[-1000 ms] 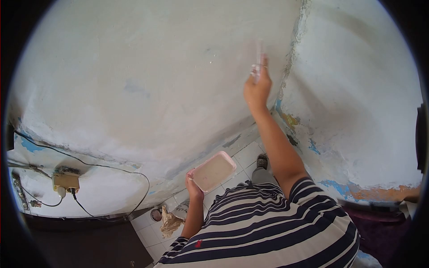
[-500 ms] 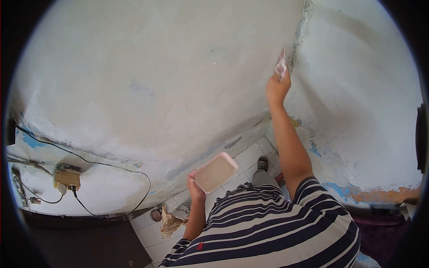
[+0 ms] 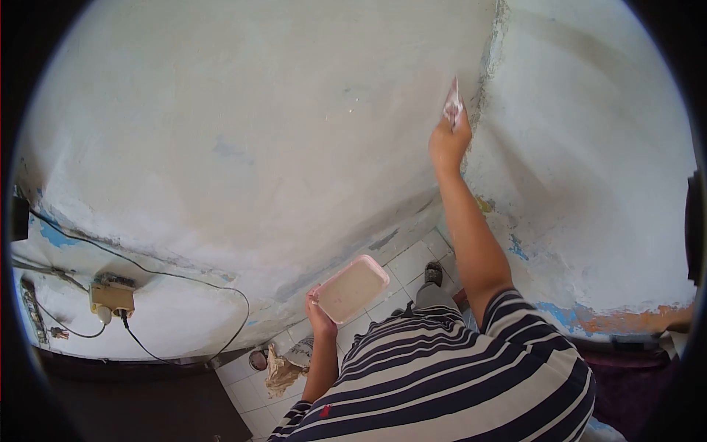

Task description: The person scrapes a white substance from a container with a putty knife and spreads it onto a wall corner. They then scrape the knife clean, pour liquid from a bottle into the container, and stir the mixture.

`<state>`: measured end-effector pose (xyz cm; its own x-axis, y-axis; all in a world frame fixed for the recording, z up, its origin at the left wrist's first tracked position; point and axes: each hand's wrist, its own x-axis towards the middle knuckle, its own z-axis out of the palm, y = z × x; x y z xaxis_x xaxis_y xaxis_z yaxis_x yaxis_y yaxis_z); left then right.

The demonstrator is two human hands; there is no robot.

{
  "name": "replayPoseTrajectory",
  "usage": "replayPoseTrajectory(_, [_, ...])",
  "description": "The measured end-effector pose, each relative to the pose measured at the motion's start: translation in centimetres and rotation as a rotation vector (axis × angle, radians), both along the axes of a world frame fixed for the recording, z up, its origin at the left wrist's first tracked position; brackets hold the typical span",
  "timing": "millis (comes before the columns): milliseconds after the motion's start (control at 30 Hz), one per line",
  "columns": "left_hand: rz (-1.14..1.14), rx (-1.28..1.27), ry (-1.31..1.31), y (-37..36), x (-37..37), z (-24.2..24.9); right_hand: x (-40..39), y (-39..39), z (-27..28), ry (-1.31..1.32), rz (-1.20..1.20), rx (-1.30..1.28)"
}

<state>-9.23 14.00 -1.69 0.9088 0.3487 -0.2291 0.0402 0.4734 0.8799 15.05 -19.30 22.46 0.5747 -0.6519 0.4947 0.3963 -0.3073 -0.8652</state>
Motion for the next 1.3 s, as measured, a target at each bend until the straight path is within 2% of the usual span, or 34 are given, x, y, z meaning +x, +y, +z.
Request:
replayPoseTrajectory(67, [0.021,0.026,-0.004,0.0,-0.6,0.0,1.8,1.2,0.8,0.115,0.037,-0.018])
replayPoseTrajectory(133, [0.029,0.055,-0.022,0.2,0.2,-0.2,0.2,6.7,-1.5,0.03,0.011,-0.189])
replayPoseTrajectory(167, [-0.004,0.039,-0.043,0.5,0.3,-0.6,-1.9,9.8,-3.0,-0.069,0.071,-0.261])
replayPoseTrajectory(233, [-0.039,0.02,-0.048,0.4,0.2,-1.0,-5.5,11.5,-4.9,-0.151,0.133,-0.335])
replayPoseTrajectory(300, [-0.03,0.003,0.013,0.6,0.4,-0.9,-8.1,10.5,-5.4,0.04,0.505,-0.238])
replayPoseTrajectory(400, [0.002,0.097,0.015,-0.5,0.9,1.5,-5.9,4.0,-3.0,0.02,0.263,-0.152])
replayPoseTrajectory(433, [0.008,0.083,0.01,-1.3,1.3,1.9,-4.3,2.0,-1.9,0.037,0.17,-0.11])
replayPoseTrajectory(467, [0.005,0.039,0.019,-1.7,1.4,2.3,-2.5,0.9,-0.7,0.037,0.177,-0.12])
replayPoseTrajectory(533, [0.01,0.003,0.031,-2.2,1.8,2.5,0.2,-0.1,0.6,-0.067,-0.003,-0.08])
replayPoseTrajectory(567, [0.011,0.023,0.011,-2.6,2.2,2.4,0.5,0.9,0.2,-0.067,0.004,-0.077])
replayPoseTrajectory(633, [0.016,0.057,-0.003,-3.0,2.8,2.5,-0.1,5.1,-1.8,-0.075,0.054,-0.346])
replayPoseTrajectory(700, [0.028,0.061,-0.004,-3.5,3.4,2.7,-3.5,8.7,-4.1,-0.205,0.106,-0.585])
replayPoseTrajectory(767, [0.028,0.053,0.005,-3.6,3.6,3.3,-6.4,8.6,-6.3,-0.146,0.38,-0.627])
replayPoseTrajectory(800, [0.025,0.04,0.007,-3.6,3.8,3.5,-7.0,7.5,-6.8,-0.144,0.385,-0.621])
replayPoseTrajectory(867, [-0.007,0.031,-0.028,-2.7,4.2,2.5,-7.4,3.9,-7.9,0.004,0.596,-0.355])
replayPoseTrajectory(933, [-0.036,0.013,-0.045,-3.2,3.6,2.5,-4.9,-0.4,-5.0,-0.179,0.31,-0.234])
replayPoseTrajectory(1000, [0.069,0.027,0.034,-4.8,3.5,4.3,-1.7,-3.8,-2.8,-0.125,0.055,-0.173])
replayPoseTrajectory(1067, [0.074,0.03,0.048,-5.4,3.3,3.9,1.3,-3.8,-1.0,-0.17,0.12,-0.103])
replayPoseTrajectory(1133, [0.075,0.042,0.058,-5.8,3.4,3.8,3.1,-0.7,-1.2,-0.076,0.17,-0.267])
replayPoseTrajectory(1200, [0.094,0.036,0.071,-6.7,3.6,3.9,1.0,3.6,-1.6,-0.122,0.112,-0.442])
replayPoseTrajectory(1267, [0.07,0.043,0.004,-7.6,4.2,4.2,-2.8,6.5,-2.5,-0.151,0.367,-0.425])
replayPoseTrajectory(1300, [0.045,0.048,-0.045,-8.0,4.0,4.1,-5.0,6.6,-2.5,-0.135,0.444,-0.512])
